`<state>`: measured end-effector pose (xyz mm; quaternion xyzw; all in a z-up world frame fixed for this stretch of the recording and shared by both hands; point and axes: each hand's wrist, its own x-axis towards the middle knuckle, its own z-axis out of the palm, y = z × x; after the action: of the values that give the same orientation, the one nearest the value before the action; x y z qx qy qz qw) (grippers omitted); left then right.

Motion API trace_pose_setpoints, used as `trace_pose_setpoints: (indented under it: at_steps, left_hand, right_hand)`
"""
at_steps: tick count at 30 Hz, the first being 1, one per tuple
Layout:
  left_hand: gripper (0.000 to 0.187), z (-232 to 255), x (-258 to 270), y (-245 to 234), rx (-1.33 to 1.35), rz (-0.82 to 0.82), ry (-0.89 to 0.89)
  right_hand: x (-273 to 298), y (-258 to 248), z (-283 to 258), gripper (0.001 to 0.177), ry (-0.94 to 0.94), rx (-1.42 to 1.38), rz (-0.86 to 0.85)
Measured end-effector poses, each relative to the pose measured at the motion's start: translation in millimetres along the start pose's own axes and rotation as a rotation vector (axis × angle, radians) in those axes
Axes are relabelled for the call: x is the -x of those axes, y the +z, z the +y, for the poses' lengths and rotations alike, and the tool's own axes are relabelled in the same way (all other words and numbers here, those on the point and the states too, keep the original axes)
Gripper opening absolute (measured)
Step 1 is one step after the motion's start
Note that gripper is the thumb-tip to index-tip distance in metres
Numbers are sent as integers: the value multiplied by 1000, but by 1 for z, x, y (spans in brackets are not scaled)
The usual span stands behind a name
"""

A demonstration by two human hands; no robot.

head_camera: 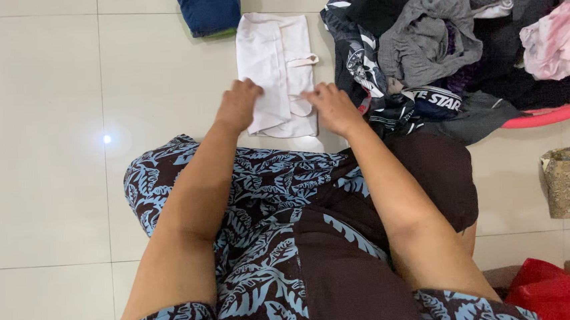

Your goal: The person sits on the floor and folds several items of clothing one by one, including shorts and shirts, placing each folded item into a neat stack on the floor. The person handles each garment by hand, smoothing and aligning edges before folding.

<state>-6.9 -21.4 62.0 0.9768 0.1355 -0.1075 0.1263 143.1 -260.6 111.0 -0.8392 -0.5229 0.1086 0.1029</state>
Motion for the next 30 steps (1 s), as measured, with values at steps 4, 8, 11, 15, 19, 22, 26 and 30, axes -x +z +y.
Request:
trace_pose_setpoints:
  at_steps: [4, 8, 11, 15, 19, 22, 26, 30]
  left_hand:
    - [43, 8, -1, 0, 44, -56, 139]
    - [32, 2, -1, 1, 182, -162, 81]
    - [37, -3, -5, -7, 266, -243, 4]
    - [64, -4, -9, -15, 425, -336, -84]
    - [78, -16, -16, -22, 727, -348, -196]
    - [98, -24, -18, -16, 907, -293, -153]
    - [114, -29, -28, 4, 948, -211, -80]
    - [71, -35, -41, 24, 732, -62, -167]
  right_hand:
    - [6, 17, 1, 47, -261, 155, 58]
    - [1, 32, 10, 18, -197, -3, -44]
    - [-5, 45, 29, 17, -163, -261, -29]
    - [-21, 79, 62, 22, 283, -825, -178]
    - [-50, 105, 83, 29, 390, -1204, -66]
    - [-65, 110, 83, 31, 670, -1255, -41]
    - [-72, 113, 74, 28, 829, -1093, 31]
    - [-73, 116, 63, 29, 784, -1033, 210]
